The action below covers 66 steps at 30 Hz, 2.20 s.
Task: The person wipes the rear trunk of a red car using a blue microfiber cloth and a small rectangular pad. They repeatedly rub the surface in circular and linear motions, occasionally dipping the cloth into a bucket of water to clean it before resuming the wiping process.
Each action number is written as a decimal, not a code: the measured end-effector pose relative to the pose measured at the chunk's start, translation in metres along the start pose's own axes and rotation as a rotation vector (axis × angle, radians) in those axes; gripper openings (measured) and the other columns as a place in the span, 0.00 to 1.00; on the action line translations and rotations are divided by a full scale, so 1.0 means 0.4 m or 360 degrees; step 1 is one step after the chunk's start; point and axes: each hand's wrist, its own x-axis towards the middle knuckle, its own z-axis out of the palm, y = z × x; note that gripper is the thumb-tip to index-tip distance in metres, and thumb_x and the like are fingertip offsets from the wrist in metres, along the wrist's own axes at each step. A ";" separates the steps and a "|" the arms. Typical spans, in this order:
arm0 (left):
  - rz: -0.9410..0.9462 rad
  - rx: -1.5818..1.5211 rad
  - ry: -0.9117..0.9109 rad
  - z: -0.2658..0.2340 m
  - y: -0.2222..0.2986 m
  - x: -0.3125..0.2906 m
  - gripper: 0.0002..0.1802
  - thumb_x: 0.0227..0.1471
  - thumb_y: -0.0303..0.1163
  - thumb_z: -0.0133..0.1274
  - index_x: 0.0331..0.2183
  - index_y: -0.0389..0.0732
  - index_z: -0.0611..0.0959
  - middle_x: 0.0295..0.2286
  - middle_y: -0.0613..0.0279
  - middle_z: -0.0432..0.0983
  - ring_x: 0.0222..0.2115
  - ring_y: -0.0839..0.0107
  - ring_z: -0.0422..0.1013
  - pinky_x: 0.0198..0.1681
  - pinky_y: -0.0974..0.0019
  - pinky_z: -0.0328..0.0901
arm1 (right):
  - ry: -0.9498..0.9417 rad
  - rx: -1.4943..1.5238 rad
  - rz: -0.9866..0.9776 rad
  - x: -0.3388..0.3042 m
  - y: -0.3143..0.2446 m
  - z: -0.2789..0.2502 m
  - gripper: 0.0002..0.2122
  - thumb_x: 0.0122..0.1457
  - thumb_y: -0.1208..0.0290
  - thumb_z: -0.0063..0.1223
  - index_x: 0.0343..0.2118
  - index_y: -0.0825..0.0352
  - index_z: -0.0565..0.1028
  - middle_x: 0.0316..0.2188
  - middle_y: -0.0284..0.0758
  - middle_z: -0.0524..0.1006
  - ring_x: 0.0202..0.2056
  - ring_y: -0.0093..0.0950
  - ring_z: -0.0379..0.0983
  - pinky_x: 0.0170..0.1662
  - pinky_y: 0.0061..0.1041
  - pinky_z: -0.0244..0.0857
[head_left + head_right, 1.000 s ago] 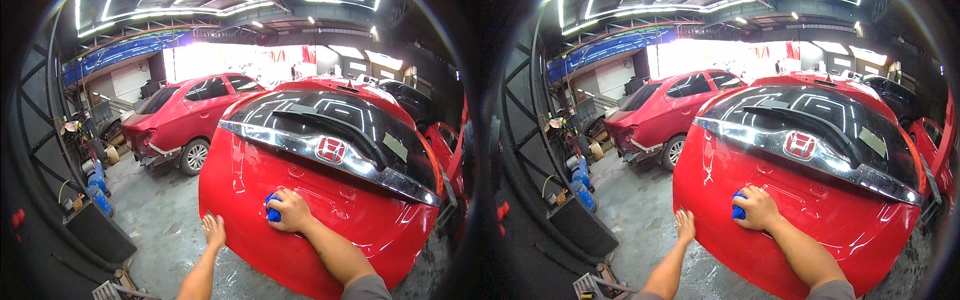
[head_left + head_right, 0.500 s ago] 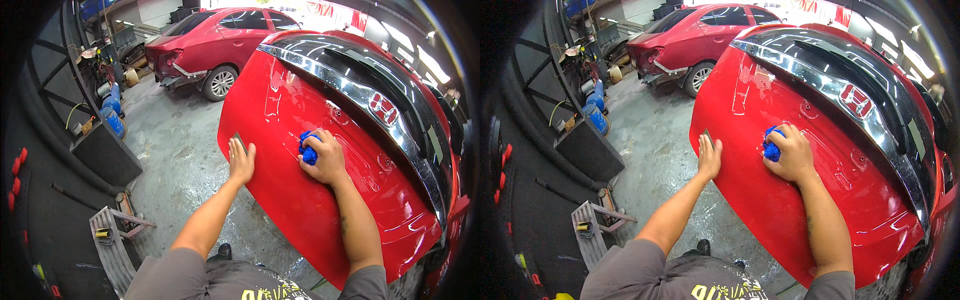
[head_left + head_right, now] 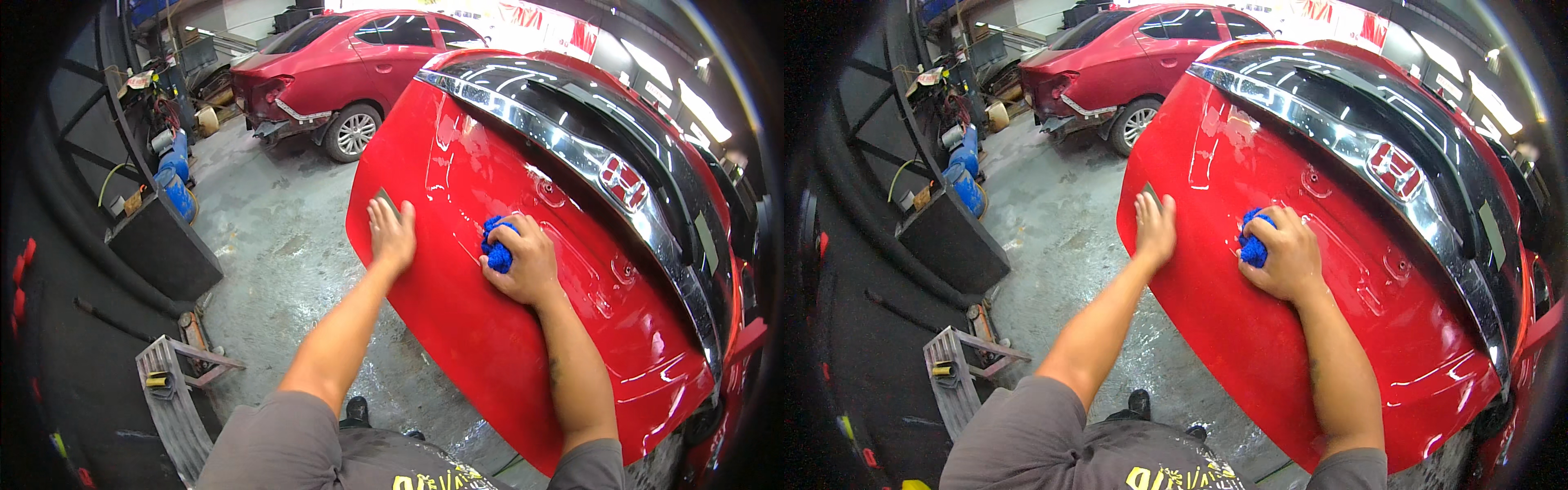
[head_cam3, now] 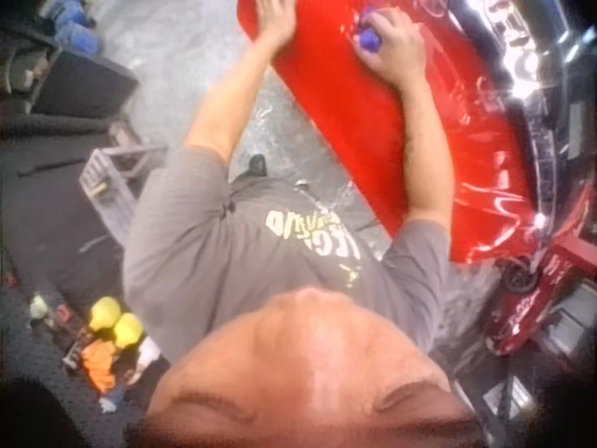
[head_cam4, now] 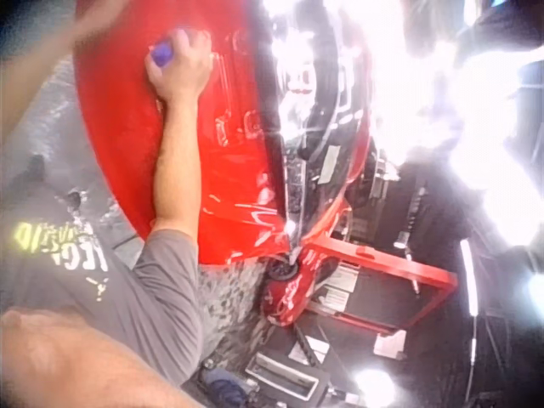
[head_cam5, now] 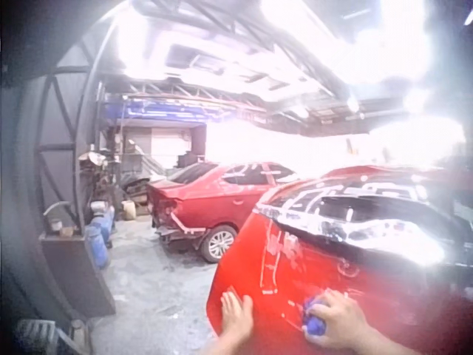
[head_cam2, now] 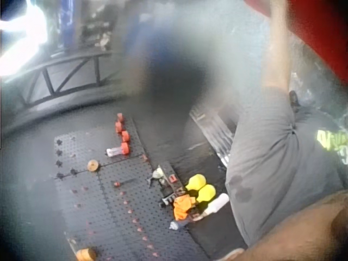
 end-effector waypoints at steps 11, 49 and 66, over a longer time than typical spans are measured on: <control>0.0441 0.0397 -0.0071 0.002 0.043 -0.047 0.52 0.78 0.61 0.37 0.75 0.20 0.50 0.77 0.24 0.39 0.80 0.36 0.36 0.82 0.43 0.37 | 0.0014 0.0063 0.0019 -0.007 -0.001 -0.008 0.16 0.47 0.63 0.75 0.37 0.59 0.82 0.42 0.39 0.80 0.45 0.45 0.79 0.46 0.45 0.75; 0.0506 0.0312 -0.0305 -0.048 0.069 0.013 0.52 0.76 0.59 0.41 0.76 0.23 0.51 0.77 0.28 0.41 0.80 0.37 0.37 0.81 0.39 0.36 | -0.0010 0.0049 0.0045 -0.005 0.013 -0.010 0.16 0.47 0.62 0.76 0.37 0.59 0.82 0.43 0.39 0.80 0.45 0.44 0.79 0.47 0.45 0.76; 0.1009 0.0545 -0.0126 0.044 0.109 -0.198 0.50 0.75 0.52 0.44 0.76 0.21 0.49 0.77 0.26 0.41 0.80 0.34 0.38 0.81 0.39 0.35 | -0.0070 0.0044 0.0129 -0.032 0.043 -0.021 0.19 0.46 0.59 0.77 0.41 0.57 0.84 0.45 0.40 0.81 0.51 0.44 0.79 0.53 0.46 0.77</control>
